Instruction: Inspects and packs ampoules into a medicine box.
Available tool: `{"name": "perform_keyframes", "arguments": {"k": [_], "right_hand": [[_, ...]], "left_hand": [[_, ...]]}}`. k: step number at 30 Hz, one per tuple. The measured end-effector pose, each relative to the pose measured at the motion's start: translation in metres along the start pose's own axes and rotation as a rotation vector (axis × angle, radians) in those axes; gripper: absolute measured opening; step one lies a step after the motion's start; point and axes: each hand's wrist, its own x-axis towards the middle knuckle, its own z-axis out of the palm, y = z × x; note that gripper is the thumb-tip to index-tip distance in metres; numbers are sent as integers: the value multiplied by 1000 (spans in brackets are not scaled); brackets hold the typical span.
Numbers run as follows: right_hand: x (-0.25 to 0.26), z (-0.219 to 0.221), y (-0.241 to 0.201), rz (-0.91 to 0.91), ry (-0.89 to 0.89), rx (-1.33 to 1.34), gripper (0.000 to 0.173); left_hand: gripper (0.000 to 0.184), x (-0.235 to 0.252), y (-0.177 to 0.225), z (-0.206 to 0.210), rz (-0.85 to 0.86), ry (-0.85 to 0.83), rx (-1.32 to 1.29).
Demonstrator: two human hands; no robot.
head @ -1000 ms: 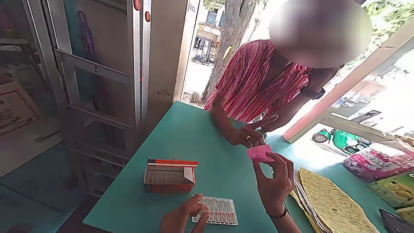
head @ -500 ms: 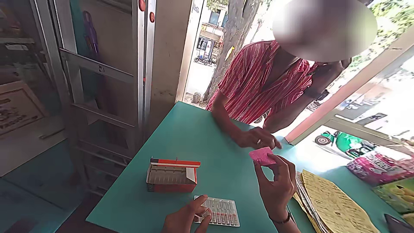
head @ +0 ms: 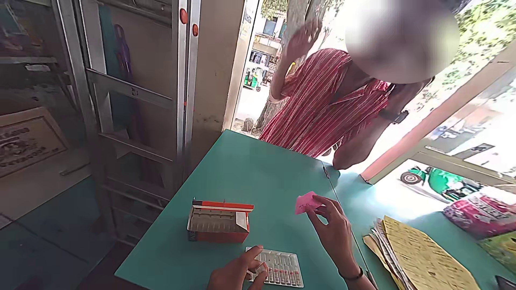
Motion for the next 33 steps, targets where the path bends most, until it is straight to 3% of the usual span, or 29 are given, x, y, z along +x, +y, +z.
{"name": "perform_keyframes", "arguments": {"k": [7, 15, 17, 20, 22, 25, 28, 29, 32, 33], "right_hand": [[-2, 7, 16, 55, -204, -39, 31], [-5, 8, 20, 161, -301, -215, 39], [-4, 8, 13, 64, -209, -184, 42], [-2, -2, -23, -248, -158, 44, 47], [-5, -11, -51, -467, -185, 212, 42], [-11, -24, -87, -654, -141, 240, 37], [-24, -28, -100, -557, -137, 239, 68], [-25, -27, -100, -502, -139, 242, 65], [-29, -16, -89, -349, -174, 312, 29], [-30, -12, -86, -308, -239, 356, 27]], "left_hand": [[41, 1, 1, -2, -4, -16, -8], [42, 2, 3, -5, -31, -57, -21], [43, 3, 4, -5, -35, -52, -34], [45, 1, 2, -2, -28, -14, -37], [46, -2, 1, 0, -19, 6, -32], [48, 4, 1, 0, -8, 8, -56], [48, 1, 4, -1, -20, 9, -56], [48, 2, 4, -2, -17, 10, -60], [49, 1, 3, -3, -7, 10, -78], [49, 1, 3, -3, -4, 13, -84]]}}
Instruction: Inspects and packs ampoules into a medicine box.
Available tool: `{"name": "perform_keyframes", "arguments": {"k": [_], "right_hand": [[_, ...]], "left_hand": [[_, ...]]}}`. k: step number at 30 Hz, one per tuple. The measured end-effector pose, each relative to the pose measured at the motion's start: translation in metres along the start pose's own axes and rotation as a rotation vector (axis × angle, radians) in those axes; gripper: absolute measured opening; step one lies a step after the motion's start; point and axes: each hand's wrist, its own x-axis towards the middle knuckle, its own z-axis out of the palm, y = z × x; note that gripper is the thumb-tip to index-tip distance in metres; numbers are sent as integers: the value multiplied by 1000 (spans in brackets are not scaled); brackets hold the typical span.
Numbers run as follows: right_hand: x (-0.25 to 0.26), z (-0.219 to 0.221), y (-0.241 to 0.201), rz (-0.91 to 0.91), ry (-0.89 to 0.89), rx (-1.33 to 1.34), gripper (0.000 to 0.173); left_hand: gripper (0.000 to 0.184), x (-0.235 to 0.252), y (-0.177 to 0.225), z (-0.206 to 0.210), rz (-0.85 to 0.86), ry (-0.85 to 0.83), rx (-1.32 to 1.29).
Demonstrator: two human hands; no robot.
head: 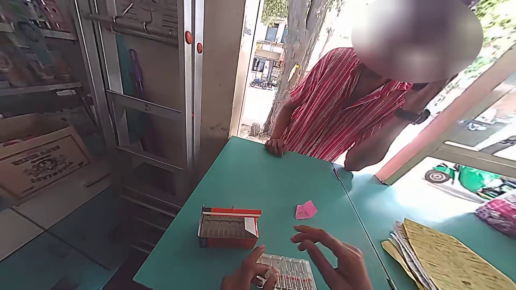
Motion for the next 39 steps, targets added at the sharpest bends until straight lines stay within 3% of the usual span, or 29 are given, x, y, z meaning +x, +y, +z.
{"name": "perform_keyframes", "arguments": {"k": [6, 23, 31, 39], "right_hand": [[-8, 21, -3, 48, -199, 195, 17], [-14, 29, 2, 64, -175, 220, 13], [-13, 27, -1, 46, -139, 265, 9], [-17, 27, -8, 172, -139, 514, 18]], "left_hand": [[48, 0, 2, -1, 36, 16, 28], [46, -2, -2, 2, 56, 77, 78], [32, 0, 4, -2, -10, 64, 65], [18, -7, -5, 4, 122, 191, -5]]}}
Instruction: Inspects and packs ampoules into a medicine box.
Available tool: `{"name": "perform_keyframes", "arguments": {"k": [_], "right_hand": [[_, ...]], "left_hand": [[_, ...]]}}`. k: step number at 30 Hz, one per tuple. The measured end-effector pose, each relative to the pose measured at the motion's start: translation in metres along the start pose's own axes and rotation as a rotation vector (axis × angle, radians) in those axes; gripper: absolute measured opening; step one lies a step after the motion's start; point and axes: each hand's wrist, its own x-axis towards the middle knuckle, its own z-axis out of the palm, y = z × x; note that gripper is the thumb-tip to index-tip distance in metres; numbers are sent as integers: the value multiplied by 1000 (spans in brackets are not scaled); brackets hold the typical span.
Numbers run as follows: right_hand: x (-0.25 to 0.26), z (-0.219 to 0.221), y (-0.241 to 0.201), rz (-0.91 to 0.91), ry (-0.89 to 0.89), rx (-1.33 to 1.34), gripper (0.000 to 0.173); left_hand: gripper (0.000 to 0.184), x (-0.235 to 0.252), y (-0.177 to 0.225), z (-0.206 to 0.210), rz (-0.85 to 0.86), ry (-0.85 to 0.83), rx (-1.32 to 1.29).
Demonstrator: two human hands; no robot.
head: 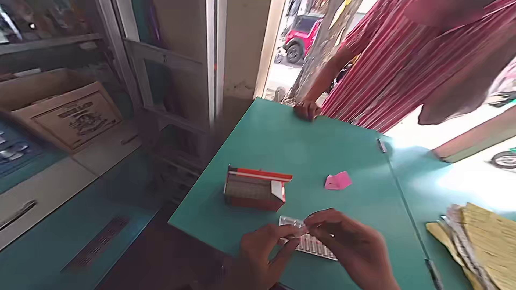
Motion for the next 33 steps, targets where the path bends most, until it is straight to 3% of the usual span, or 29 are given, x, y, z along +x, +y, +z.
{"name": "perform_keyframes", "arguments": {"k": [8, 21, 33], "right_hand": [[3, 1, -9, 113, -29, 198, 24], [2, 5, -18, 52, -111, 380, 23], [0, 6, -13, 71, -141, 452, 20]], "left_hand": [[17, 1, 4, -3, 52, -2, -73], [13, -1, 11, -9, 329, -16, 12], [12, -2, 16, -12, 315, -46, -48]]}}
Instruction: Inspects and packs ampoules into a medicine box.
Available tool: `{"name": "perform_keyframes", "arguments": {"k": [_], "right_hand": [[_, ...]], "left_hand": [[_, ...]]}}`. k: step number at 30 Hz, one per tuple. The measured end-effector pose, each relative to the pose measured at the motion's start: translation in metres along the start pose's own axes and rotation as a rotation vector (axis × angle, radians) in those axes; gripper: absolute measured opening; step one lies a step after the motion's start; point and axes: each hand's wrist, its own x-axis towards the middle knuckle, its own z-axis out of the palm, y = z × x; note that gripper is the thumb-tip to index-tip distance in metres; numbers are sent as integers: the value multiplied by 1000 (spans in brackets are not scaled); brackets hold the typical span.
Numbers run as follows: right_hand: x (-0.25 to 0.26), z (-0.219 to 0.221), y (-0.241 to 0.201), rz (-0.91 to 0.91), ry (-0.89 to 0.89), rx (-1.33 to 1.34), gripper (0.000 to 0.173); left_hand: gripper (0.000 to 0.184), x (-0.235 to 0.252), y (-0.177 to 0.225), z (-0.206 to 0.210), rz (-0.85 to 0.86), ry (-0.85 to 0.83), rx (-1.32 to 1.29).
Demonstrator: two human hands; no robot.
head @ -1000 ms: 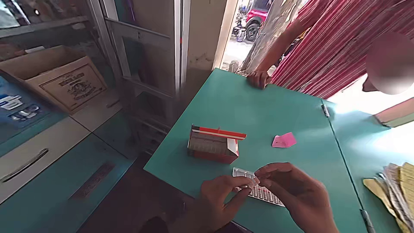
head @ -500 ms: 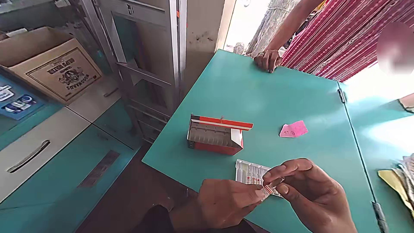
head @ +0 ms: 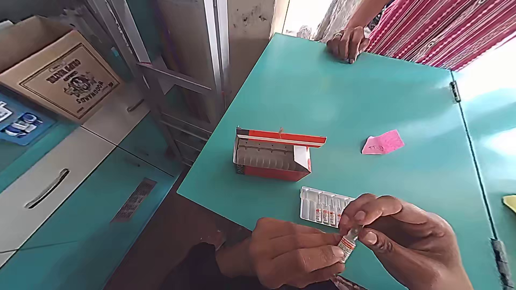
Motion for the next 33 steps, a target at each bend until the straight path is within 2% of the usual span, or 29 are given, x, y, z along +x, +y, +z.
{"name": "perform_keyframes", "arguments": {"k": [24, 33], "right_hand": [[-1, 0, 3, 26, 16, -11, 18], [-1, 0, 3, 22, 15, 10, 18]], "left_hand": [[12, 4, 1, -6, -18, -89, -40], [12, 3, 2, -4, -17, -66, -29]]}}
